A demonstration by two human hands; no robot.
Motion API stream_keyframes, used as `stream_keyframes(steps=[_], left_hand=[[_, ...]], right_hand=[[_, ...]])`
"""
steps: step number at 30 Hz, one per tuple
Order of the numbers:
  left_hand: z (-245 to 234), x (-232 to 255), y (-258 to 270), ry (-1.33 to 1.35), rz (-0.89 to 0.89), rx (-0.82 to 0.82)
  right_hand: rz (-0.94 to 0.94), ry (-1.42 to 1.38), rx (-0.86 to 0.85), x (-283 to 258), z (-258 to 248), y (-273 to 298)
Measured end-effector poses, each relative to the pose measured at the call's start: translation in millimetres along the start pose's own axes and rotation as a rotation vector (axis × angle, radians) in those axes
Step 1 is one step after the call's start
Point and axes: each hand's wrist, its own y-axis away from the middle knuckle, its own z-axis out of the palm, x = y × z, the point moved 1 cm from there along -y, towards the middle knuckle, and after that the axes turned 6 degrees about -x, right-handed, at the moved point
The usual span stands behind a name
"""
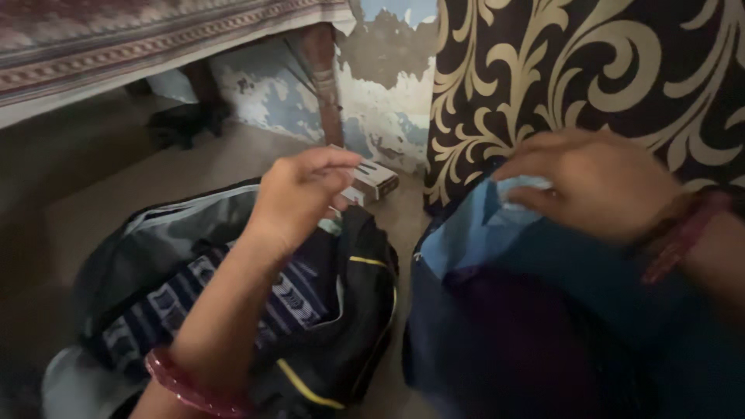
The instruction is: The person sits on the floor and packs various folded clothes into a blue suitcase. They transfer items from a pile on the floor, including jeans, patterned shirts, and a purple garment, into the suitcase one by one.
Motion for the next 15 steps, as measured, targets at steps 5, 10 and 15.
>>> stream_keyframes(steps=[5, 10, 15], left_hand=[[-53.5, 7.4, 29.1, 0.006, -0.074, 0.082], [-105.6, -3.2, 58.2, 0.029, -0.197, 0.206], [-147.4, -84.8, 68.0, 0.054, -0.320, 0.255]], right_hand=[[-0.070, -0.194, -0.041, -64.2, -21.8, -7.9], [-0.285, -0.402, 0.157, -130.0, -42.2, -33.4], [-0.196, -0.522, 0.101, -191.7, -42.0, -73.3]])
